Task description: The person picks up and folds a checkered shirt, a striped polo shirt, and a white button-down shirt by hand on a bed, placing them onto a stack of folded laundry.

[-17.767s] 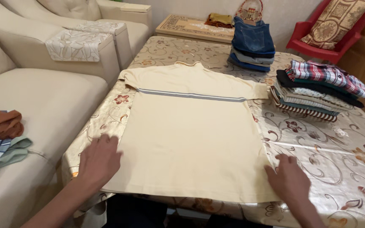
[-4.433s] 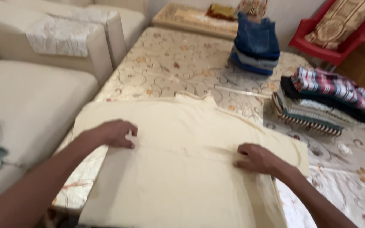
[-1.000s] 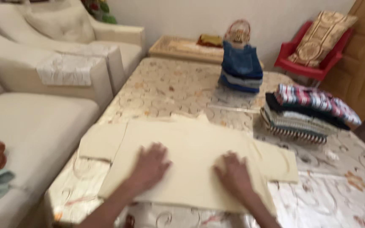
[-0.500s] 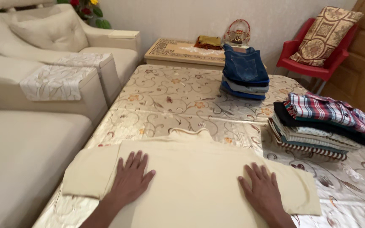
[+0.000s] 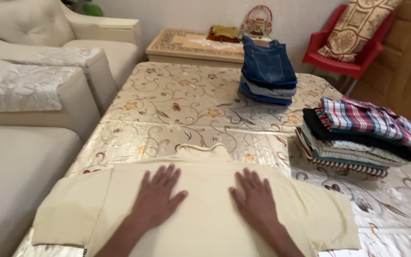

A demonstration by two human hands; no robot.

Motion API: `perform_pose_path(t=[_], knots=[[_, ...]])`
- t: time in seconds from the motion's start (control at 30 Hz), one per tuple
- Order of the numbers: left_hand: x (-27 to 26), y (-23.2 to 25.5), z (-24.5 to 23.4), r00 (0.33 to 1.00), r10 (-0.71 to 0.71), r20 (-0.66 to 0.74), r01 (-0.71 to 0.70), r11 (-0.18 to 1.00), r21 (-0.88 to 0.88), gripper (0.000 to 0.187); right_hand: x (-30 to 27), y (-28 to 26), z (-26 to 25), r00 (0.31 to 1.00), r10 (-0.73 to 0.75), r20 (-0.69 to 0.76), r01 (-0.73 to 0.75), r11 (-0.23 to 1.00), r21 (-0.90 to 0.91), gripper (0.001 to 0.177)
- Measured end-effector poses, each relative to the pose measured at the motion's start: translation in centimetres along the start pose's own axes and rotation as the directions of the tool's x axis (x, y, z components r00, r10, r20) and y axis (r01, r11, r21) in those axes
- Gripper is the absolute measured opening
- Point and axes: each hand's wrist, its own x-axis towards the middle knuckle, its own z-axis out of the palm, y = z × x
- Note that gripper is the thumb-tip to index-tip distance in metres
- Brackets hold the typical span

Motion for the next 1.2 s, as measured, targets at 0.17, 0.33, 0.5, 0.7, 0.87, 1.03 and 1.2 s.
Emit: perform_pose_path(t=[0.17,0.33,0.5,0.7,0.87,1.03,1.2], knots=[[-0.5,-0.4,0.9,0.999,-0.048,0.009,0.048,0.999,0.007,0.076,-0.2,1.1,0.0,0.996,0.084,0.012,-0.084,0.996,-0.022,0.063],[0.3,0.3,0.0,0.997,-0.073,0.019,0.072,0.997,0.022,0.084,-0.5,1.7,-0.9,1.000,0.003,-0.014,-0.003,1.000,0.025,0.068],[2.1,7.6,1.8,0.984,0.156,-0.088,-0.156,0.988,0.006,0.089,-4.7,5.6,-2.9,0.997,0.038,-0.065,-0.030,0.992,0.119,0.066],[6.1,20.0,2.1,0.937,0.332,0.105,-0.325,0.942,-0.082,0.098,-9.2,15.5,-5.9,0.911,0.292,-0.291,-0.259,0.954,0.148,0.052],[9.0,24.4,3.2,0.896,0.423,0.135,-0.412,0.906,-0.103,0.106,-11.0,22.1,-5.7,0.770,0.590,-0.242,-0.574,0.807,0.140,0.067],[10.2,24.9,4.4,0.909,0.408,0.086,-0.400,0.911,-0.097,0.114,-12.0,21.6,-5.3,0.755,0.613,-0.235,-0.586,0.790,0.177,0.053],[10.3,25.0,4.6,0.911,0.404,0.087,-0.396,0.913,-0.094,0.115,-11.6,20.6,-6.4,0.785,0.509,-0.354,-0.489,0.859,0.150,0.051]])
